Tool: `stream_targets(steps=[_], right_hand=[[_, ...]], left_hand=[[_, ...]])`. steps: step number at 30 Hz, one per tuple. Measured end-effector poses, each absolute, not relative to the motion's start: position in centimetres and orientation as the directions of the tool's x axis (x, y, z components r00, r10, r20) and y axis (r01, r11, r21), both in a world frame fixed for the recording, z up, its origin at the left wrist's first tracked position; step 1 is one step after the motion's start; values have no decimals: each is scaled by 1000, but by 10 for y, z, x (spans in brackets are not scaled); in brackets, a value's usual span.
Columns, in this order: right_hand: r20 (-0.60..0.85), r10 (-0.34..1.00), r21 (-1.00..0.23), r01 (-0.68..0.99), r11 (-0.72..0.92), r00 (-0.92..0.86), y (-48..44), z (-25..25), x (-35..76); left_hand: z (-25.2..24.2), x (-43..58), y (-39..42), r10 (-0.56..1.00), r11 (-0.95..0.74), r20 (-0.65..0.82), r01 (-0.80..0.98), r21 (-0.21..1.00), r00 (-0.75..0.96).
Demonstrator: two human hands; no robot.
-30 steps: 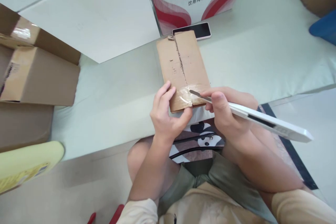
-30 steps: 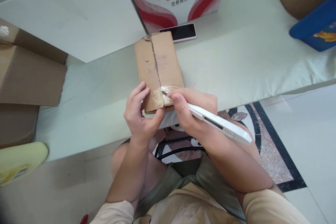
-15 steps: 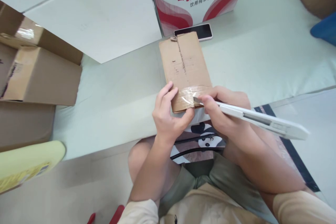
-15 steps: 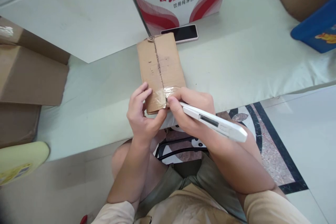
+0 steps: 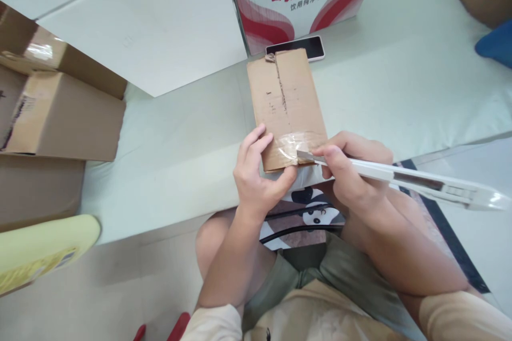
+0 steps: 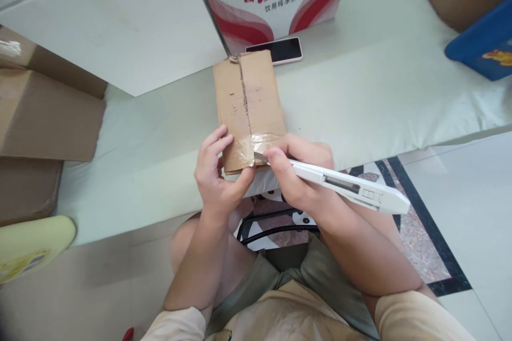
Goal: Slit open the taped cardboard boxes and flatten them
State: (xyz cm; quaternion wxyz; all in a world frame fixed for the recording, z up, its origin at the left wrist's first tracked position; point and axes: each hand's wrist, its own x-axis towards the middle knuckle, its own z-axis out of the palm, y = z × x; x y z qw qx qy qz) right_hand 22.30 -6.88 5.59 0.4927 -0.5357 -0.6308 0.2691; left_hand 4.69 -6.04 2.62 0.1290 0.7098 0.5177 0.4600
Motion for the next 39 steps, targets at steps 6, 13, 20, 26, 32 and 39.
stream_targets(steps=[6, 13, 20, 26, 32, 39], right_hand=[[355, 933, -877, 370, 308, 65, -69, 61, 222], [386, 921, -852, 407, 330, 61, -65, 69, 220], [429, 903, -802, 458, 384, -7, -62, 73, 218], [398, 917, -829, 425, 365, -10, -62, 70, 220], [427, 904, -832, 390, 394, -3, -63, 69, 220], [418, 908, -834, 390, 390, -16, -64, 67, 221]], left_hand=[[26, 46, -60, 853, -431, 520, 616, 659, 41], [27, 47, -60, 843, -437, 535, 655, 617, 59], [26, 48, -59, 843, -442, 537, 621, 647, 40], [26, 48, -58, 834, -455, 550, 619, 639, 46], [26, 48, -58, 829, -462, 557, 618, 635, 47], [24, 47, -57, 824, -471, 564, 621, 626, 57]])
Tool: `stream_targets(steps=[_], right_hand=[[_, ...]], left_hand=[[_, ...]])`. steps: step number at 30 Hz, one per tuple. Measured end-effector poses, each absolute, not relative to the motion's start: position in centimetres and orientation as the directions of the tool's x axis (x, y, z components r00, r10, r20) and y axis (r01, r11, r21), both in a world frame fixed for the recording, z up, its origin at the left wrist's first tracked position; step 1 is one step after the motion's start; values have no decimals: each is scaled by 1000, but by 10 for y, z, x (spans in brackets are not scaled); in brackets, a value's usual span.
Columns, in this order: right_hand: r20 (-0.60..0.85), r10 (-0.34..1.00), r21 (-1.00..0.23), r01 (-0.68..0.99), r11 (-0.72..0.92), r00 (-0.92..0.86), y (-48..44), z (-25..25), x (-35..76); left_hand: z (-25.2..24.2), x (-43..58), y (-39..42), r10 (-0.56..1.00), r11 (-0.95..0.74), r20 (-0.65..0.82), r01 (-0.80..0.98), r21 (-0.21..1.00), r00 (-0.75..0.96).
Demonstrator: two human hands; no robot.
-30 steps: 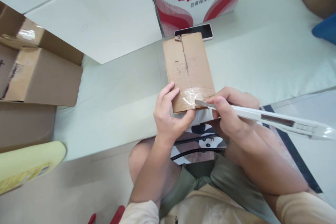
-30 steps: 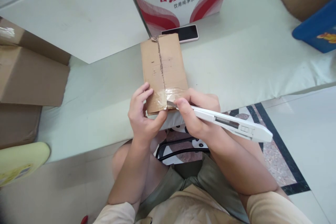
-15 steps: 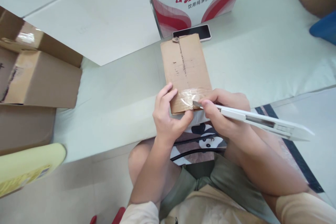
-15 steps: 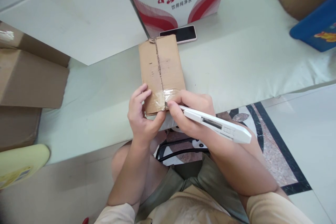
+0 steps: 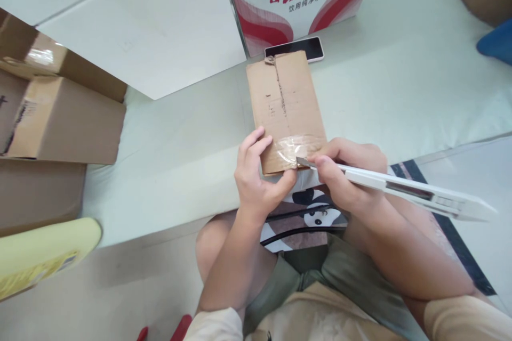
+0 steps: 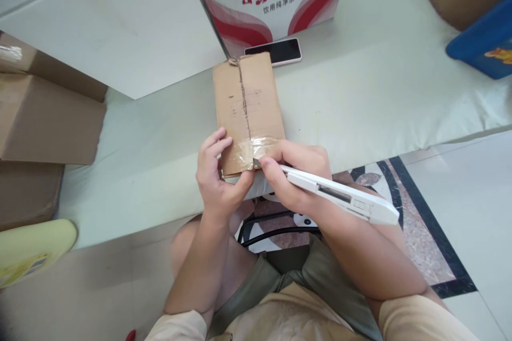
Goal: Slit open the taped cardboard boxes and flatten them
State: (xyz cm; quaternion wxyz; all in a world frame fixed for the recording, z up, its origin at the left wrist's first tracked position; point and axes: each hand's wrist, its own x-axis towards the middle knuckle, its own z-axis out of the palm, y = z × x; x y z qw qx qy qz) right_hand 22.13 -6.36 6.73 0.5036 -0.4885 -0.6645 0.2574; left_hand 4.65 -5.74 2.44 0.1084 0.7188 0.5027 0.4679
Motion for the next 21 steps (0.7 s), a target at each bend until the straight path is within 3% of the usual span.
stream_targets(steps=[21], right_hand=[[475, 878, -832, 354, 427, 56, -65, 58, 220]], left_hand=[[23, 45, -56, 831, -474, 551, 621, 624, 81]])
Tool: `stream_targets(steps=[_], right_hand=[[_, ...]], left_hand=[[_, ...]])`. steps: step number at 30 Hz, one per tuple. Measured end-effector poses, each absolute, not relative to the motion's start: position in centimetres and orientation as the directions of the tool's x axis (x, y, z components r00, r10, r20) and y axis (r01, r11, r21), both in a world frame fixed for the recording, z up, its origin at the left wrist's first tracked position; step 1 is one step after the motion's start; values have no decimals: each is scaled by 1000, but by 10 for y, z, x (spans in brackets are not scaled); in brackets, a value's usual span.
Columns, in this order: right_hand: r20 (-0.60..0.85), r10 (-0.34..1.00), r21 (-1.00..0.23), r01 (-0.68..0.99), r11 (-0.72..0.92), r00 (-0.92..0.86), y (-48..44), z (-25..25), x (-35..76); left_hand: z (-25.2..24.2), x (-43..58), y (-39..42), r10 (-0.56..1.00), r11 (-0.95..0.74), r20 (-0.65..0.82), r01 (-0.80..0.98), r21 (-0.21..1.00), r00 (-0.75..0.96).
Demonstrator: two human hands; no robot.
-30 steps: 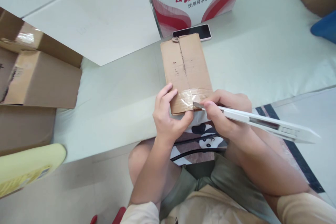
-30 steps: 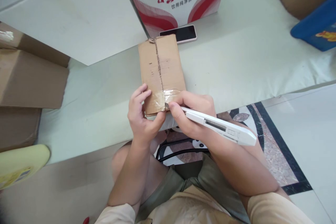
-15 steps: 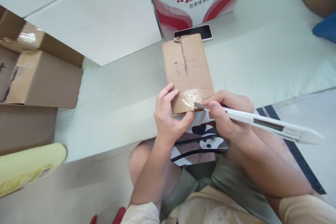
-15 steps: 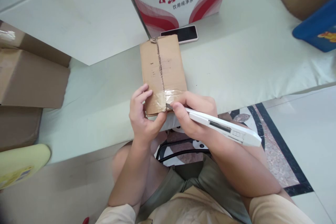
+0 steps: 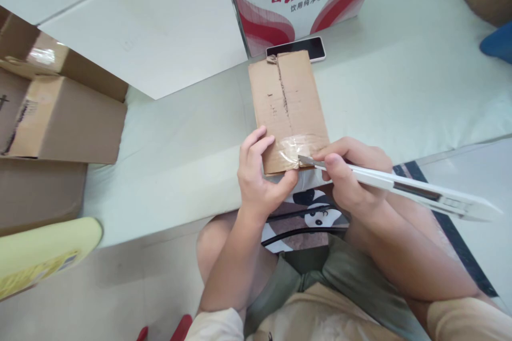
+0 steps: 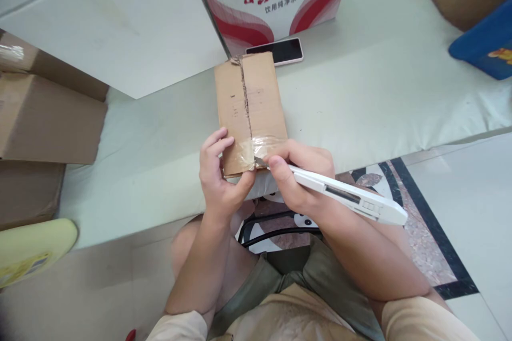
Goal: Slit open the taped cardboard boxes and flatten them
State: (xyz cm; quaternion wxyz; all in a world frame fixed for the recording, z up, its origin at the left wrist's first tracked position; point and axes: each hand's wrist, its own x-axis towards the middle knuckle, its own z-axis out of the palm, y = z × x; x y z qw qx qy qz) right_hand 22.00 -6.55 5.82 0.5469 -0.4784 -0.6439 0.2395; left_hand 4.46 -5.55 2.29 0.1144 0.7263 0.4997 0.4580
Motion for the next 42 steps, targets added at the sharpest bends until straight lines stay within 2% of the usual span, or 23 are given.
stream_targets(steps=[16, 34, 42], right_hand=[[456, 884, -853, 332, 403, 99, -68, 52, 220], [460, 885, -821, 419, 388, 80, -67, 55, 221], [495, 865, -820, 372, 435, 79, -67, 51, 222]], left_hand=[[24, 45, -55, 833, -487, 548, 577, 656, 80], [23, 46, -54, 827, -495, 557, 576, 650, 82], [21, 45, -53, 831, -490, 548, 591, 641, 95]])
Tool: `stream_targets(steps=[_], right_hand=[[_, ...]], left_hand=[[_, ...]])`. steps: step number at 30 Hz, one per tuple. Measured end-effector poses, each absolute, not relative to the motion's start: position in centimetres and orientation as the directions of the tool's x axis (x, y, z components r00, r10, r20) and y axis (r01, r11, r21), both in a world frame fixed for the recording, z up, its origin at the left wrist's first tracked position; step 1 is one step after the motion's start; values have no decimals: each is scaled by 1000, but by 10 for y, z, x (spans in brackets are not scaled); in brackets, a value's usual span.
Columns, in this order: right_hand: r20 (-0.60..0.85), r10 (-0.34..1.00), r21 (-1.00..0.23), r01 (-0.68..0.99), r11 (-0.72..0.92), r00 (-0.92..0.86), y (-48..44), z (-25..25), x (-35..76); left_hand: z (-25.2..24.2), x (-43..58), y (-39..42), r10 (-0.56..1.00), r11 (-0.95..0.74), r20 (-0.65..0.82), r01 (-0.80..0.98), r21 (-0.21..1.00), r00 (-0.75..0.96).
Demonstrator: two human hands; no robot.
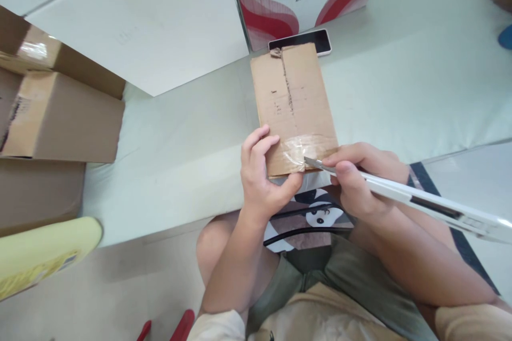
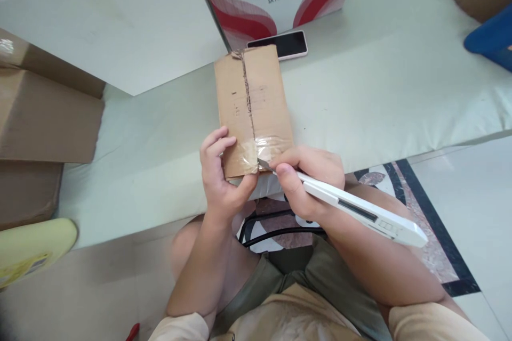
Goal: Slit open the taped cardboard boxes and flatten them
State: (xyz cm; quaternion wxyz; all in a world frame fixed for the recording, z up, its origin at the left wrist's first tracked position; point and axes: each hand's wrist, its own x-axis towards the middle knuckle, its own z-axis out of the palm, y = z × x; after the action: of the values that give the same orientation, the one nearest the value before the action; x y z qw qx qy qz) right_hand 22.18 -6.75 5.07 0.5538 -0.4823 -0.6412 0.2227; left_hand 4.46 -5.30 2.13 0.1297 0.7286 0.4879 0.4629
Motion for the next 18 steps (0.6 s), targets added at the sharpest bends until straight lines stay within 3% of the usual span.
stream_targets(steps=[18], right_hand=[[499, 864, -813, 382, 440, 66, -68, 48, 223]], left_hand=[[21, 45, -53, 832, -488, 550, 577, 655, 80]])
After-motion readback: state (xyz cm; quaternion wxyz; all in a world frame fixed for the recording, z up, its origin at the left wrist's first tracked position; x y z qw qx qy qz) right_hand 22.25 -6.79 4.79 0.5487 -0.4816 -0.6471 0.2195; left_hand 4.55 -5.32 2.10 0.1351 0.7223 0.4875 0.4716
